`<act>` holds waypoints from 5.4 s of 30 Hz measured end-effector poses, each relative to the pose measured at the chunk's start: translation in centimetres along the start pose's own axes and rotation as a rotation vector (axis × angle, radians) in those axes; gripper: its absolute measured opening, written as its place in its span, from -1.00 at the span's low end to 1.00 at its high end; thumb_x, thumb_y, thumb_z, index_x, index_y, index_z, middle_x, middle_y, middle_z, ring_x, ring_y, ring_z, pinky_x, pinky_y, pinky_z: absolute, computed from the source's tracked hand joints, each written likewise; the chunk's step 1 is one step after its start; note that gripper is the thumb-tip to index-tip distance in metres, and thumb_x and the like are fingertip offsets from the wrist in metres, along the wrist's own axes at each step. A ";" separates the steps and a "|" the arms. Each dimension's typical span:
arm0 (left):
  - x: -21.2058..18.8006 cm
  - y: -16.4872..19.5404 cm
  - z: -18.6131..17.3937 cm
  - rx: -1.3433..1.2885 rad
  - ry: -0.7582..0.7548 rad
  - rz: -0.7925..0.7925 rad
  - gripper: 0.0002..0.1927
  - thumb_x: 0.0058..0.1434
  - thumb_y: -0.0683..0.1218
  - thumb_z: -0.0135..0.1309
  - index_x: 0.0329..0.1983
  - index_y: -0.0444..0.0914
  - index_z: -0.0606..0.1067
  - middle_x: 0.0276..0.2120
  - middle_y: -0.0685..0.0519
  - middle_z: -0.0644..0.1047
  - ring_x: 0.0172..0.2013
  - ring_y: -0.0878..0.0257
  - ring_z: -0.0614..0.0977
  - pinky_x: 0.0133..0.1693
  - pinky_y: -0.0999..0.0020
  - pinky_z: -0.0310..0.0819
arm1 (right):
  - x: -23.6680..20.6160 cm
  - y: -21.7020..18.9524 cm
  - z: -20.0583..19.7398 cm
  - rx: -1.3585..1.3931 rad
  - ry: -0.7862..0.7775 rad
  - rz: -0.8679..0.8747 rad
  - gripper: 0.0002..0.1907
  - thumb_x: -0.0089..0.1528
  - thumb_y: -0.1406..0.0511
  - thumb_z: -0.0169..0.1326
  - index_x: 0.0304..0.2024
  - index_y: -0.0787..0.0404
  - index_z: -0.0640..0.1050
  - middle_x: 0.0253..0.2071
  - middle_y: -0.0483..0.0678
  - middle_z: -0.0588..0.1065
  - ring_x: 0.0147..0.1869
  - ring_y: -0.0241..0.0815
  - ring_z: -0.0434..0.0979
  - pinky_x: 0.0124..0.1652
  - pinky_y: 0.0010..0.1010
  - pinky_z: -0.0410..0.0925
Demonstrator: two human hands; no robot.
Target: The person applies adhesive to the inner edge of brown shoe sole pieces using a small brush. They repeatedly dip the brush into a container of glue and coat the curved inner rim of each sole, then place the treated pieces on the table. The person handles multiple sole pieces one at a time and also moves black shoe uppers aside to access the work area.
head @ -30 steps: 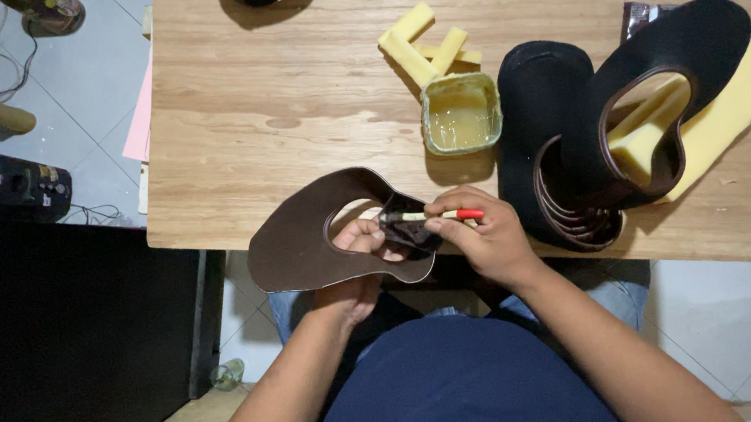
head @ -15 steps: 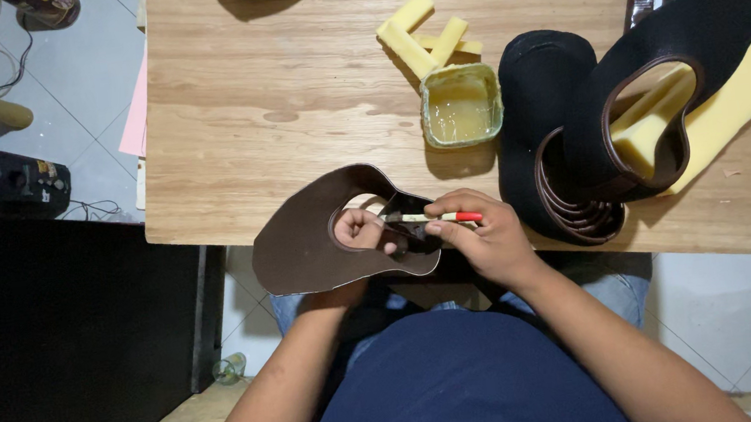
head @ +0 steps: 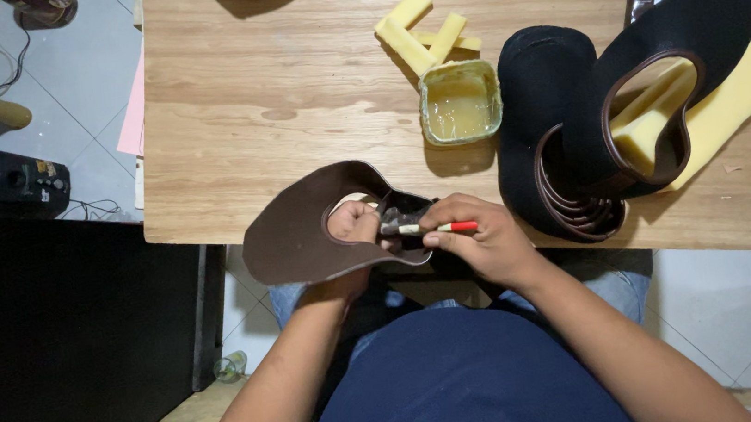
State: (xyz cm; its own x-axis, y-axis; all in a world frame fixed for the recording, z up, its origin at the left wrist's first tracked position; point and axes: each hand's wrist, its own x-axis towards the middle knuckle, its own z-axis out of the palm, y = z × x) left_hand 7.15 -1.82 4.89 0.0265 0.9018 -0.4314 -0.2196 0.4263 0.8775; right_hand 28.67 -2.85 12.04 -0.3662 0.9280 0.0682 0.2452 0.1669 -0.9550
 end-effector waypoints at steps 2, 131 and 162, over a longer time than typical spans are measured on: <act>-0.2 0.2 0.0 -0.012 -0.017 0.006 -0.86 0.33 -0.15 -0.09 -0.31 -0.30 0.41 -0.51 0.08 0.52 -0.57 0.41 0.48 -0.50 0.48 0.41 | 0.0 -0.1 -0.3 0.011 -0.050 -0.001 -0.84 0.17 0.39 0.24 -0.20 0.32 0.64 -0.16 0.00 0.61 -0.07 -0.20 0.64 -0.06 -0.44 0.46; -1.2 2.7 2.2 1.145 -0.063 0.549 -0.71 0.20 -0.03 0.17 -0.40 -0.33 0.40 -0.62 -0.11 0.46 -0.58 0.02 0.54 -0.50 0.10 0.39 | -0.8 -1.6 -2.6 -0.356 0.039 -0.177 -0.85 0.22 0.38 0.17 -0.16 0.26 0.54 -0.13 0.02 0.55 -0.05 -0.03 0.61 -0.06 -0.33 0.44; -0.2 14.4 0.8 1.122 -0.659 0.200 -0.79 0.25 -0.06 0.05 -0.15 -0.26 0.56 -0.20 -0.19 0.61 -0.16 -0.09 0.64 -0.16 0.08 0.55 | 6.4 -6.7 -6.3 -0.012 0.050 0.192 -0.77 0.21 0.42 0.14 -0.07 0.31 0.62 -0.24 -0.13 0.63 -0.18 -0.37 0.56 -0.13 -0.48 0.45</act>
State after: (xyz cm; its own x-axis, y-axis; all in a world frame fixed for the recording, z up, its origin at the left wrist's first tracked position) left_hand 4.78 4.18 17.79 0.6261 0.6848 -0.3728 0.6402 -0.1786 0.7471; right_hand 30.33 4.05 20.67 -0.2665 0.9586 -0.1002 0.3171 -0.0110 -0.9483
